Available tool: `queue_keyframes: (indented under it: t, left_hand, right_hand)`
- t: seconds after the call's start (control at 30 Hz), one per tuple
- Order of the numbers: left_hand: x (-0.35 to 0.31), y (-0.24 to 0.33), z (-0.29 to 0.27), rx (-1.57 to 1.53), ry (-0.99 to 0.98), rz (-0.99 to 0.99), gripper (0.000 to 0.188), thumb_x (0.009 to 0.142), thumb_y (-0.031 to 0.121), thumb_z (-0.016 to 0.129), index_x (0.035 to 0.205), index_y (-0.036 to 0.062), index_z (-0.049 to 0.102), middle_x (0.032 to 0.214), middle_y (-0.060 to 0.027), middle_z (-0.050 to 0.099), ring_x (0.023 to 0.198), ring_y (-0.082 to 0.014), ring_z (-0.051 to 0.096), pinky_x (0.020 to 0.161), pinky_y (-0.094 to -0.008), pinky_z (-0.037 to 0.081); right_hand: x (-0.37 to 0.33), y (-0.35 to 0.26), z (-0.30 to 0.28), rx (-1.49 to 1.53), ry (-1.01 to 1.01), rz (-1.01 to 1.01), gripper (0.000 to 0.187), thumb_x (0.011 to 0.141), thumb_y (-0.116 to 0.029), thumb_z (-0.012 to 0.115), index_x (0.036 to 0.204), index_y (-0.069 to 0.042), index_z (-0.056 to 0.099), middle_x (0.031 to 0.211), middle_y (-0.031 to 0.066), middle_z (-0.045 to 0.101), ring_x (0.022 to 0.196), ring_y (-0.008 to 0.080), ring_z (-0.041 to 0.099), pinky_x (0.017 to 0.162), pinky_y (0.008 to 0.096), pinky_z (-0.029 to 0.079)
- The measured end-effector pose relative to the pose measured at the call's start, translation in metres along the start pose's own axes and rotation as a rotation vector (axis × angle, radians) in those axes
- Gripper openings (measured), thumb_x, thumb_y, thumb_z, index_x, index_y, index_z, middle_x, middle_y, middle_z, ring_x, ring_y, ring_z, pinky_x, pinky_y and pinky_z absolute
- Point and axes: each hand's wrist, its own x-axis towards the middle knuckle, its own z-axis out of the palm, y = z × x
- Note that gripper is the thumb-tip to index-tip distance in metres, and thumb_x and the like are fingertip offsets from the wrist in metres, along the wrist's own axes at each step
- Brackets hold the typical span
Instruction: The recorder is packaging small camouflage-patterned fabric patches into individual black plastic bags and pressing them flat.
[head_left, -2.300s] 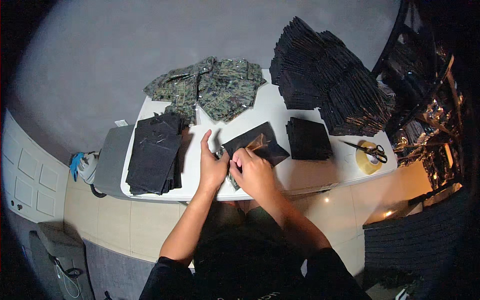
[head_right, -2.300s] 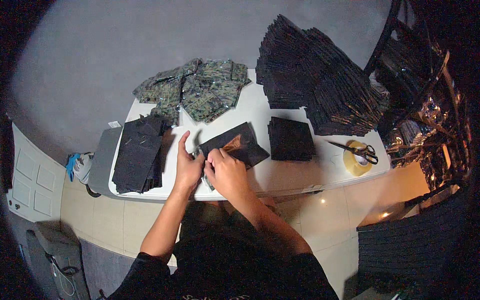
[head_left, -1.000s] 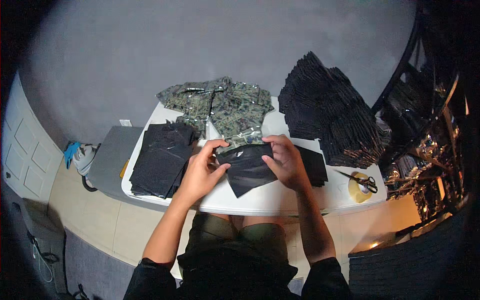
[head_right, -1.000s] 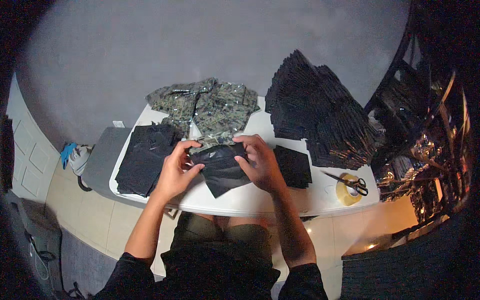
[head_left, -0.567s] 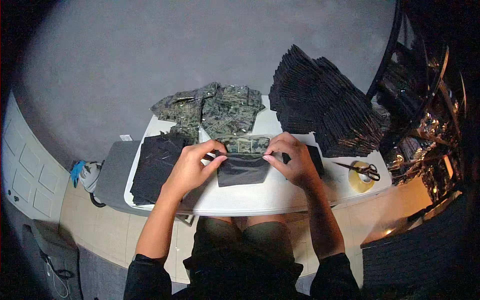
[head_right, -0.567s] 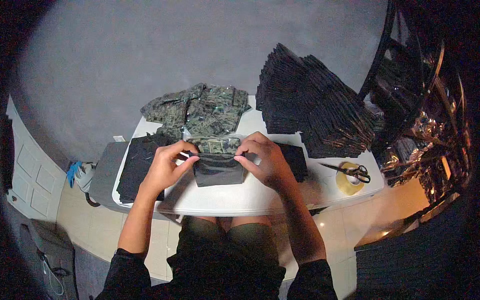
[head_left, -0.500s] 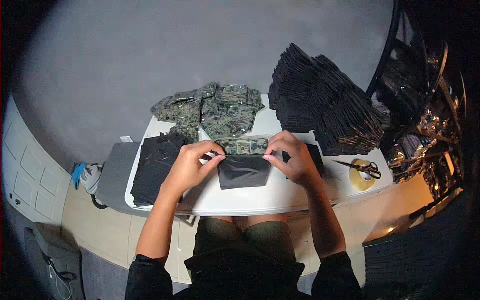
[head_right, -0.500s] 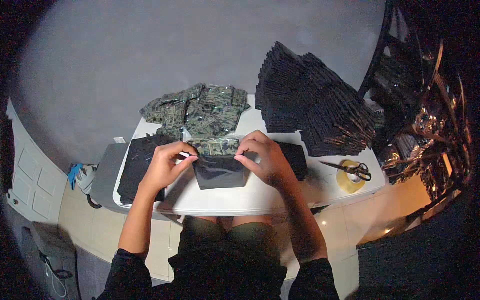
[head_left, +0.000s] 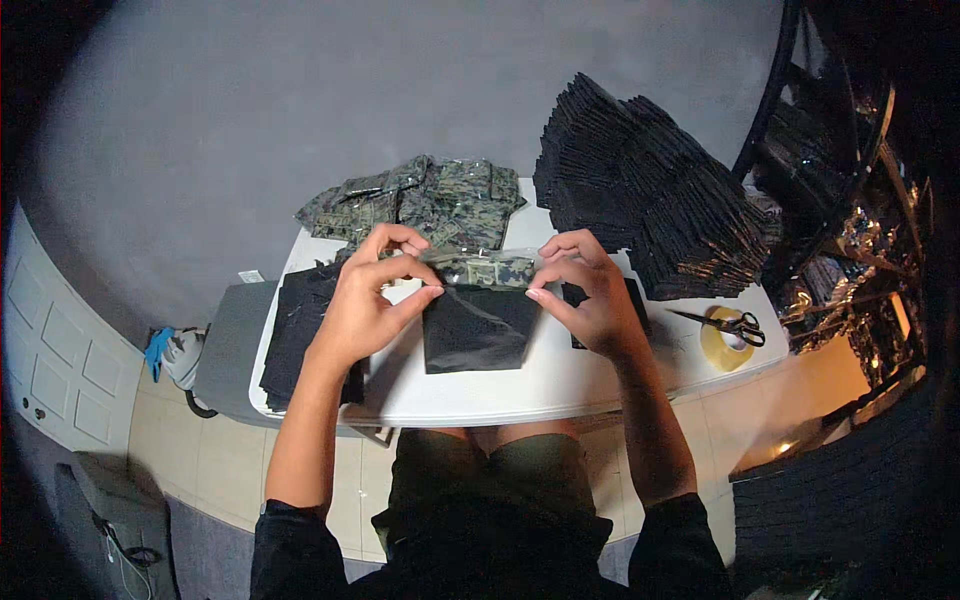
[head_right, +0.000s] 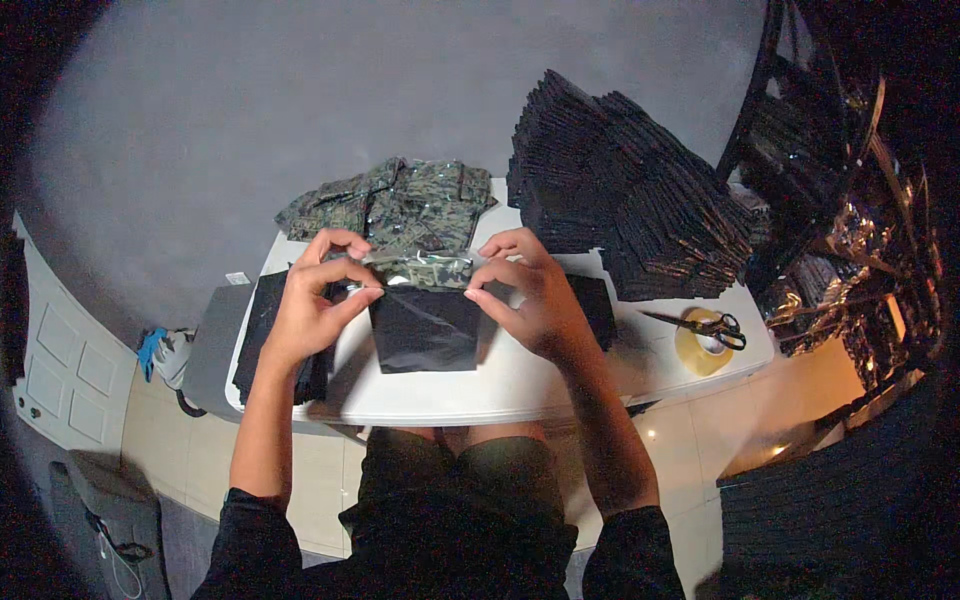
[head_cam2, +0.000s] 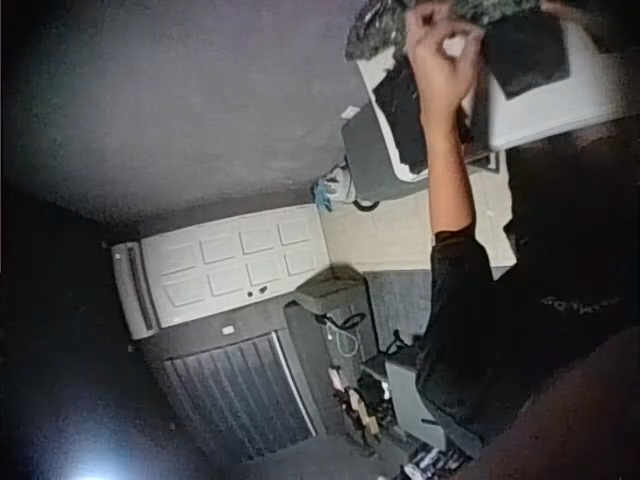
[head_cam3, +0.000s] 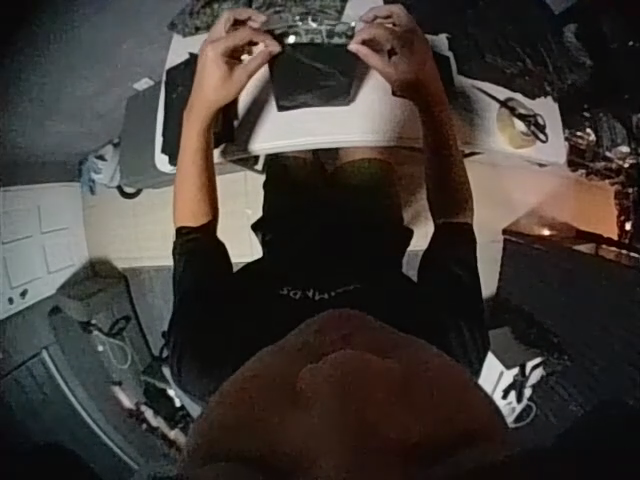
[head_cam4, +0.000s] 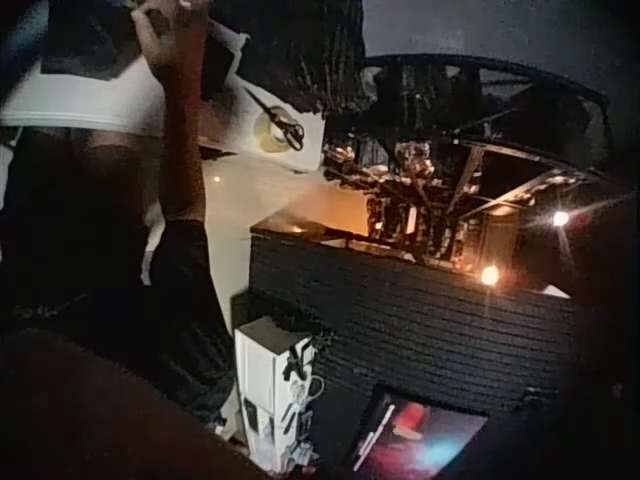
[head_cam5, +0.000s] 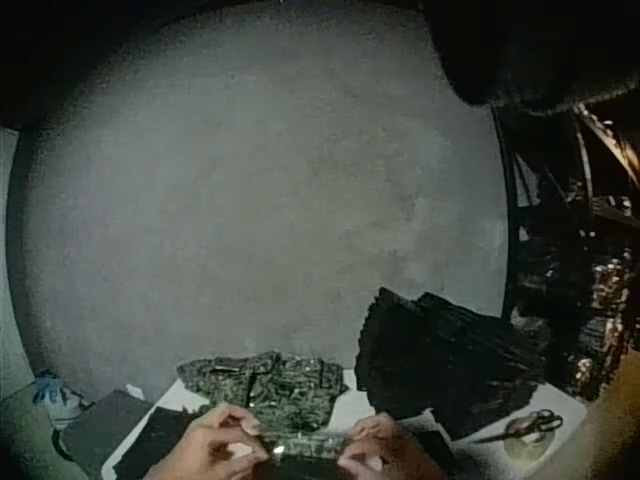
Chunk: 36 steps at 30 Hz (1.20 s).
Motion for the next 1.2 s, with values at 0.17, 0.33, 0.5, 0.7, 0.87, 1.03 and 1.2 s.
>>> queue_keyframes:
  t: [0.17, 0.33, 0.5, 0.7, 0.87, 1.03, 1.2]
  left_hand:
    - [-0.004, 0.0, 0.0, -0.011, -0.043, -0.042, 0.015, 0.081, 0.001, 0.09, 0.093, 0.0043, 0.083, 0.121, -0.0104, 0.067, 0.118, -0.0278, 0.068, 0.104, -0.0417, 0.053]
    - [-0.005, 0.001, -0.003, -0.026, -0.013, -0.044, 0.014, 0.08, 0.002, 0.091, 0.092, 0.0034, 0.083, 0.12, -0.0098, 0.067, 0.118, -0.0271, 0.068, 0.104, -0.0404, 0.053]
    - [-0.011, -0.004, 0.0, -0.05, -0.111, -0.035, 0.01, 0.088, 0.005, 0.087, 0.096, 0.004, 0.081, 0.117, -0.012, 0.07, 0.112, -0.0301, 0.072, 0.098, -0.0403, 0.057]
    - [-0.014, -0.004, 0.0, -0.083, -0.286, -0.077, 0.016, 0.087, 0.002, 0.086, 0.099, 0.0013, 0.076, 0.113, -0.011, 0.072, 0.107, -0.0287, 0.072, 0.095, -0.0403, 0.056]
    - [-0.006, -0.008, 0.0, -0.031, -0.366, -0.118, 0.019, 0.087, 0.003, 0.084, 0.101, 0.0006, 0.072, 0.11, -0.0121, 0.073, 0.102, -0.0302, 0.071, 0.09, -0.0411, 0.056]
    - [-0.001, -0.013, -0.005, -0.025, -0.317, 0.003, 0.014, 0.091, 0.005, 0.079, 0.1, -0.0015, 0.07, 0.107, -0.0144, 0.073, 0.098, -0.0356, 0.073, 0.089, -0.0437, 0.059]
    - [-0.003, -0.014, -0.002, -0.107, -0.304, 0.006, 0.012, 0.089, 0.001, 0.074, 0.097, -0.0019, 0.065, 0.102, -0.014, 0.07, 0.098, -0.0343, 0.072, 0.088, -0.0425, 0.057]
  right_hand:
    - [0.002, -0.006, -0.001, 0.01, -0.012, 0.031, 0.015, 0.088, -0.008, 0.089, 0.095, -0.009, 0.076, 0.122, 0.0105, 0.065, 0.112, 0.0263, 0.071, 0.101, 0.0413, 0.056]
    - [0.002, -0.006, -0.001, -0.01, 0.006, 0.007, 0.015, 0.088, -0.007, 0.089, 0.096, -0.009, 0.075, 0.12, 0.0109, 0.067, 0.112, 0.0269, 0.071, 0.101, 0.0412, 0.056]
    - [-0.001, -0.011, -0.003, 0.005, -0.081, 0.06, 0.015, 0.091, -0.007, 0.086, 0.097, -0.007, 0.073, 0.114, 0.0106, 0.068, 0.109, 0.0266, 0.071, 0.098, 0.0397, 0.056]
    - [-0.006, -0.001, -0.008, 0.121, -0.375, 0.169, 0.014, 0.094, -0.01, 0.084, 0.101, -0.003, 0.074, 0.108, 0.0093, 0.07, 0.102, 0.0245, 0.071, 0.092, 0.0375, 0.056]
    - [-0.001, 0.004, -0.015, 0.057, -0.419, 0.14, 0.015, 0.097, -0.015, 0.081, 0.103, -0.002, 0.075, 0.105, 0.0106, 0.071, 0.096, 0.0249, 0.071, 0.088, 0.0389, 0.057]
    - [0.006, 0.008, -0.021, 0.003, -0.402, 0.045, 0.017, 0.098, -0.018, 0.08, 0.103, -0.003, 0.074, 0.102, 0.0111, 0.072, 0.092, 0.0266, 0.072, 0.085, 0.0406, 0.058]
    - [0.003, 0.006, -0.02, 0.035, -0.387, 0.033, 0.016, 0.098, -0.017, 0.079, 0.102, -0.002, 0.073, 0.102, 0.0112, 0.072, 0.093, 0.0258, 0.072, 0.086, 0.0401, 0.057]
